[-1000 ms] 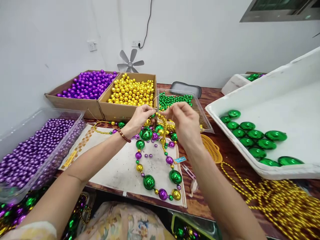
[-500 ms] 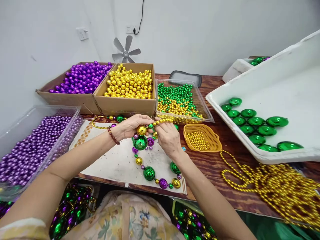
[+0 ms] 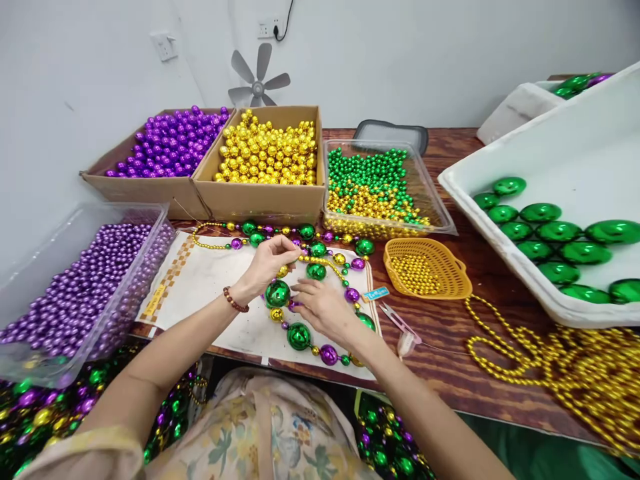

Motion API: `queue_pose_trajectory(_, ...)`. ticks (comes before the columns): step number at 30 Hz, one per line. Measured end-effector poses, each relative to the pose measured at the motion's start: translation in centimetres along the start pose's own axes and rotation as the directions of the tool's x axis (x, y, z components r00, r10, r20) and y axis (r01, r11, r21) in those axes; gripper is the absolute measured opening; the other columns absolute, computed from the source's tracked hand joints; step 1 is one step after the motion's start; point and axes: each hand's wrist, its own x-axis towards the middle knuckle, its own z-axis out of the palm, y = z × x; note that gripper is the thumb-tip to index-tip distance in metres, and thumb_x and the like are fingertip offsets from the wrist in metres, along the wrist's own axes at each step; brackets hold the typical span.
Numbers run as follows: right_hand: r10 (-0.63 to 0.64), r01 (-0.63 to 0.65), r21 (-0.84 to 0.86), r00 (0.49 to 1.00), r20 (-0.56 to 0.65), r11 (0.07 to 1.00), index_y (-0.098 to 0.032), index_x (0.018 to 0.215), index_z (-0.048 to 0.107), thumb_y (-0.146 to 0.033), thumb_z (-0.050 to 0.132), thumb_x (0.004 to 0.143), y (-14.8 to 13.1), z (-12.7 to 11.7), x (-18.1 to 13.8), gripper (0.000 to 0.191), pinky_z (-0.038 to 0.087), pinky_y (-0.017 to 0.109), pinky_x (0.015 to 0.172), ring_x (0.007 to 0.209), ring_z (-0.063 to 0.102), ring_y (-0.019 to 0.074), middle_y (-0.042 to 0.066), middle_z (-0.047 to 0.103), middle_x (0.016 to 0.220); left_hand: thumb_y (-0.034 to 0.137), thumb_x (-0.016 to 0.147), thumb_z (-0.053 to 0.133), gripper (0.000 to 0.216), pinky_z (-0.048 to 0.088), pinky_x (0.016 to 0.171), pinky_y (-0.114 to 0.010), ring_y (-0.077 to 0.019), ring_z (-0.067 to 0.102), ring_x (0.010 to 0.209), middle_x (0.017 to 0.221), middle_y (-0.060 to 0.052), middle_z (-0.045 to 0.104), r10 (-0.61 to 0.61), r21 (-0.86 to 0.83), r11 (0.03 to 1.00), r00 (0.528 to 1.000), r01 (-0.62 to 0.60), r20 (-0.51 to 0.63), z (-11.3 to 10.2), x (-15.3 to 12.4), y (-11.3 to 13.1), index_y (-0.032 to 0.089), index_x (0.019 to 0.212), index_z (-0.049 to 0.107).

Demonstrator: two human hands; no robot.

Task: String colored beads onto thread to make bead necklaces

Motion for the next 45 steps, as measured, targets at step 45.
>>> queue_pose_trajectory(45, 0.465, -0.469, -0.067, 0.883, -0.065, 0.881, -0.017, 0.078, 0.068, -0.020, 0.054, 0.091, -2.7, 1.5, 4.1, 0.019, 0.034, 0.031, 0.058, 0.070, 0.064, 0.0214, 0.011, 0.071, 0.085, 0.024, 0.089, 0.056, 0.009, 0.045, 0.078, -0.030, -0.0183, 0.060, 0.079, 0.083, -0.005, 0.067, 0.288, 0.642, 0.708, 0.950, -0.295, 0.119, -3.6, -4.9, -6.7, 0.021, 0.082, 0.062)
